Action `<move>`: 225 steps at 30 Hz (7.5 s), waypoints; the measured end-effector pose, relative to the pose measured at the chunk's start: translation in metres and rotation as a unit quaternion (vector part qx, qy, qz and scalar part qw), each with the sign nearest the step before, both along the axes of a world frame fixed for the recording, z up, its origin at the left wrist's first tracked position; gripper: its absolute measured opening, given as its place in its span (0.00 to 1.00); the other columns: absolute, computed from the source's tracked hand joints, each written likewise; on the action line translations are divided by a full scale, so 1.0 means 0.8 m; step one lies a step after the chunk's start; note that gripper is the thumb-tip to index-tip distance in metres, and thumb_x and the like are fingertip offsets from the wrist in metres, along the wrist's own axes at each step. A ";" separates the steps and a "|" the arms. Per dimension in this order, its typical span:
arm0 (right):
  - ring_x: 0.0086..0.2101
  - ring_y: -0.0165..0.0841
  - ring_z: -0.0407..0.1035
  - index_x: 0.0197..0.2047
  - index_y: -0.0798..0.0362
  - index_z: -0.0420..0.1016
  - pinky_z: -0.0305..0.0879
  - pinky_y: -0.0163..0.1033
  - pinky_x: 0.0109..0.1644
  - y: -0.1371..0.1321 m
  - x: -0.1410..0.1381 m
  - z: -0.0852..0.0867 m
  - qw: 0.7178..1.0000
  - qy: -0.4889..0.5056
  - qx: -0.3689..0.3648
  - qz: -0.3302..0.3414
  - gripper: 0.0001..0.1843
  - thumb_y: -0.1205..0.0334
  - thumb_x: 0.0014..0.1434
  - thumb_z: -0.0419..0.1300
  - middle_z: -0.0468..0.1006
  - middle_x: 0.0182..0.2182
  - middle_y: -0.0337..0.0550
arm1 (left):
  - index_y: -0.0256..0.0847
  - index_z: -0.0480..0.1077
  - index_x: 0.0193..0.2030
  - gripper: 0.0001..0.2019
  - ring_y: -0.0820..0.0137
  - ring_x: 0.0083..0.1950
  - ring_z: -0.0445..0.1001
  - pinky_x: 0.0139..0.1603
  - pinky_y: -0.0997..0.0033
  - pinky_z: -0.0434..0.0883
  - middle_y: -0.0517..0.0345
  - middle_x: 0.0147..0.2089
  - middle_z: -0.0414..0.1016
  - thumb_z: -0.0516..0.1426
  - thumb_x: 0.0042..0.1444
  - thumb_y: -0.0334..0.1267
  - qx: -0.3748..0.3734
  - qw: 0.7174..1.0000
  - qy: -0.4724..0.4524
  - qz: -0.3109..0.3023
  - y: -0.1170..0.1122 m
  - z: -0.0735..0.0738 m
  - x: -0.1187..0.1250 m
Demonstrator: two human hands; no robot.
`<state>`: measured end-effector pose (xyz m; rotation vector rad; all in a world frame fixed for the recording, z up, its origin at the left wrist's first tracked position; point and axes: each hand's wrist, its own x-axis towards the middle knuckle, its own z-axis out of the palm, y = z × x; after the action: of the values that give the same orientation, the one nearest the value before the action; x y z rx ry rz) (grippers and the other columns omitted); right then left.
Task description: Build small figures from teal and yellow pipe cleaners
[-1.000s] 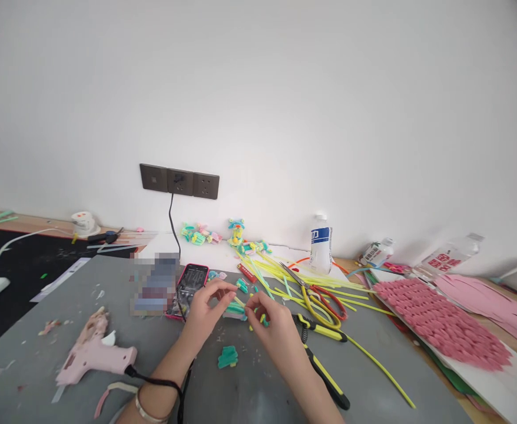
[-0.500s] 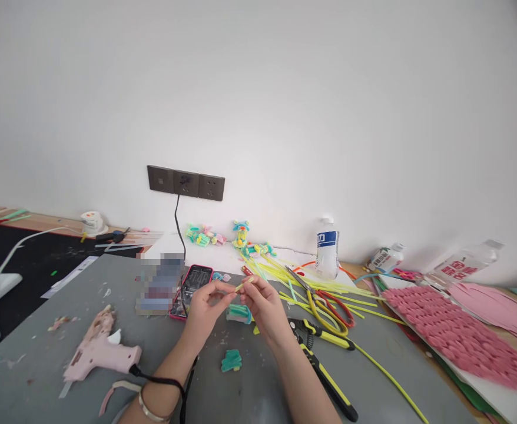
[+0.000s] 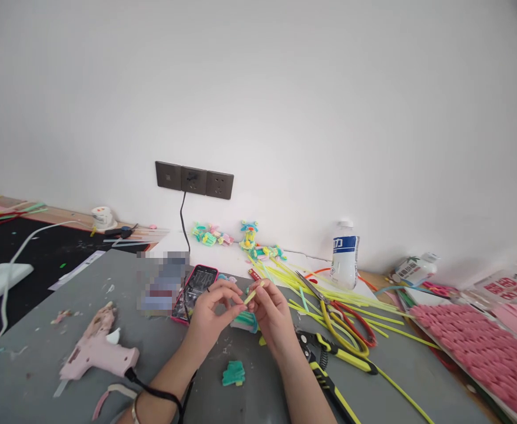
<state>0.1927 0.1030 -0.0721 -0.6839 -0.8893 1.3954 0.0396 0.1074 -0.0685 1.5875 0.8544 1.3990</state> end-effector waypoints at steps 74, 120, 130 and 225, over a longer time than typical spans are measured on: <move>0.30 0.33 0.68 0.31 0.48 0.79 0.66 0.38 0.36 -0.001 -0.013 -0.002 0.972 -0.085 0.140 -0.169 0.06 0.56 0.55 0.68 0.76 0.29 0.39 | 0.41 0.80 0.28 0.09 0.62 0.50 0.72 0.50 0.62 0.74 0.49 0.48 0.71 0.68 0.47 0.43 -0.091 0.988 -0.122 0.028 0.001 0.004 0.001; 0.30 0.32 0.70 0.32 0.48 0.79 0.67 0.38 0.35 0.002 -0.006 -0.008 0.973 -0.085 0.123 -0.173 0.06 0.56 0.54 0.69 0.76 0.28 0.38 | 0.39 0.75 0.32 0.15 0.74 0.27 0.61 0.30 0.73 0.62 0.59 0.31 0.70 0.63 0.53 0.50 -0.146 0.986 -0.061 -0.060 -0.006 0.012 0.004; 0.34 0.34 0.70 0.31 0.47 0.81 0.67 0.38 0.38 -0.003 -0.010 0.001 0.972 -0.110 0.181 -0.104 0.01 0.61 0.55 0.69 0.77 0.29 0.40 | 0.37 0.75 0.31 0.17 0.76 0.25 0.58 0.28 0.75 0.57 0.64 0.24 0.65 0.67 0.48 0.51 -0.188 0.972 -0.143 -0.005 -0.005 0.009 0.002; 0.26 0.30 0.66 0.33 0.50 0.77 0.65 0.35 0.31 -0.006 -0.010 -0.003 0.996 -0.048 0.068 -0.033 0.10 0.55 0.53 0.70 0.74 0.27 0.37 | 0.38 0.74 0.28 0.14 0.76 0.22 0.62 0.24 0.74 0.59 0.58 0.27 0.76 0.62 0.55 0.48 -0.157 0.979 0.006 -0.127 -0.012 0.020 0.000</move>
<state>0.1848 0.0980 -0.0749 -0.6745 -1.0179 1.2401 0.0397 0.0981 -0.0526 1.4058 0.8029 1.0213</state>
